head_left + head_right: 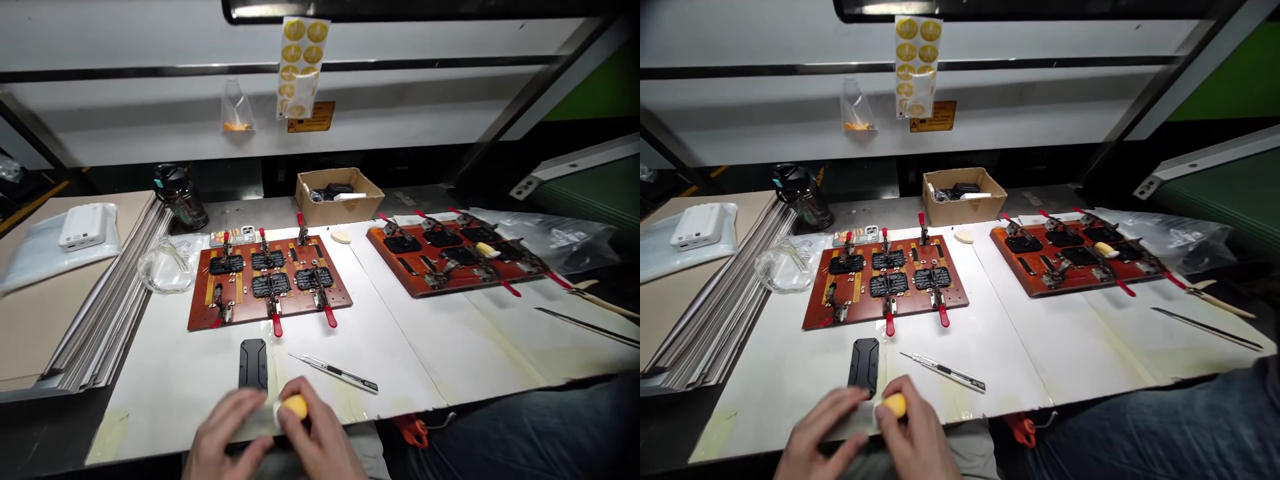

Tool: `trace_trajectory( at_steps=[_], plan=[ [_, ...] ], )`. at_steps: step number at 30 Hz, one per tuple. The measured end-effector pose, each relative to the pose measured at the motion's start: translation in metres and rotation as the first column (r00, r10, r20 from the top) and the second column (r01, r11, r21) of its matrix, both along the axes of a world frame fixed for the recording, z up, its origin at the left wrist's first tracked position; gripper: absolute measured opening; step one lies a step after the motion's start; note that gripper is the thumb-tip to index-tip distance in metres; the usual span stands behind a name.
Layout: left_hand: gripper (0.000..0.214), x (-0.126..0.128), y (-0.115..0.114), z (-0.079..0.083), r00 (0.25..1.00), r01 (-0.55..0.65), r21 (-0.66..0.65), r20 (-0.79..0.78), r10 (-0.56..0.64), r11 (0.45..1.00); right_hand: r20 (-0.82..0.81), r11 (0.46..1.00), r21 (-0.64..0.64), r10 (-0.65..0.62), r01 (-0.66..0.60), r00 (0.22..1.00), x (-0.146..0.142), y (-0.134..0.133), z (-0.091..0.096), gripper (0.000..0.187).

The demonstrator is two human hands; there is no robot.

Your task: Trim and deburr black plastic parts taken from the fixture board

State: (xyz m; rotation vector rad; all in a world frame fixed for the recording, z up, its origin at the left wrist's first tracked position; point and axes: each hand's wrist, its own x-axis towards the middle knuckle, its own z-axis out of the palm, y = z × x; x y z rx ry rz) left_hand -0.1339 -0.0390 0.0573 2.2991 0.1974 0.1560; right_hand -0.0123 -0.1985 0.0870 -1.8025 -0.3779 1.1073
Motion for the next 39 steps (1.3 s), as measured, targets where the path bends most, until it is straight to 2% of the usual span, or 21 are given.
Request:
trace_trajectory(
  at_steps=[3,5,8,10,12,15,17,19,21,24,25,29,33,36,39],
  plan=[
    [0.074,0.02,0.037,-0.008,0.984,0.05,0.126,-0.173,-0.028,0.991,0.083,0.997,-0.019,-0.068,0.07,0.994,0.017,0.005,-0.002,0.032],
    [0.088,0.028,0.05,-0.014,0.967,0.122,0.147,-0.239,-0.084,0.982,0.174,1.0,0.004,-0.027,0.027,0.984,0.025,0.01,-0.003,0.026],
    [0.097,0.028,0.049,-0.022,0.959,0.144,0.157,-0.265,-0.099,0.977,0.364,0.995,0.006,0.089,-0.098,0.927,0.027,0.02,-0.006,0.02],
    [0.099,0.025,0.044,-0.025,0.96,0.112,0.153,-0.27,-0.067,0.982,0.45,0.979,-0.089,0.202,-0.181,0.87,0.022,0.027,-0.011,0.022],
    [0.101,0.022,0.042,-0.028,0.96,0.077,0.137,-0.277,-0.036,0.988,0.49,0.941,-0.233,0.332,-0.246,0.806,0.015,0.034,-0.016,0.026],
    [0.102,0.023,0.043,-0.03,0.957,0.056,0.119,-0.288,-0.019,0.991,0.5,0.849,-0.417,0.513,-0.325,0.698,0.011,0.043,-0.017,0.031],
    [0.103,0.025,0.046,-0.03,0.953,0.057,0.11,-0.302,-0.021,0.992,0.462,0.781,-0.48,0.613,-0.4,0.641,0.012,0.047,-0.015,0.034],
    [0.103,0.025,0.047,-0.03,0.949,0.061,0.104,-0.314,-0.026,0.993,0.413,0.739,-0.496,0.663,-0.457,0.624,0.014,0.052,-0.014,0.03],
    [0.102,0.025,0.047,-0.031,0.95,0.066,0.111,-0.31,-0.029,0.992,0.41,0.763,-0.469,0.635,-0.445,0.655,0.017,0.057,-0.015,0.025],
    [0.101,0.025,0.048,-0.033,0.958,0.074,0.129,-0.285,-0.035,0.989,0.449,0.852,-0.363,0.515,-0.378,0.73,0.022,0.056,-0.016,0.03],
    [0.102,0.025,0.048,-0.034,0.959,0.078,0.132,-0.282,-0.038,0.988,0.436,0.867,-0.32,0.493,-0.382,0.753,0.024,0.053,-0.014,0.03],
    [0.107,0.025,0.05,-0.033,0.956,0.089,0.132,-0.289,-0.047,0.987,0.284,0.873,-0.2,0.486,-0.445,0.826,0.037,0.026,0.005,0.011],
    [0.112,0.017,0.046,-0.026,0.962,0.106,0.159,-0.266,-0.061,0.982,0.291,0.964,-0.106,0.265,-0.244,0.919,0.036,0.012,0.013,0.017],
    [0.111,0.006,0.041,-0.021,0.962,0.097,0.168,-0.268,-0.049,0.981,0.277,0.97,-0.083,0.243,-0.228,0.93,0.02,0.017,0.004,0.02],
    [0.108,-0.002,0.04,-0.02,0.958,0.088,0.143,-0.282,-0.044,0.986,0.334,0.925,-0.146,0.38,-0.351,0.862,0.006,0.029,-0.01,0.026]
  ],
)
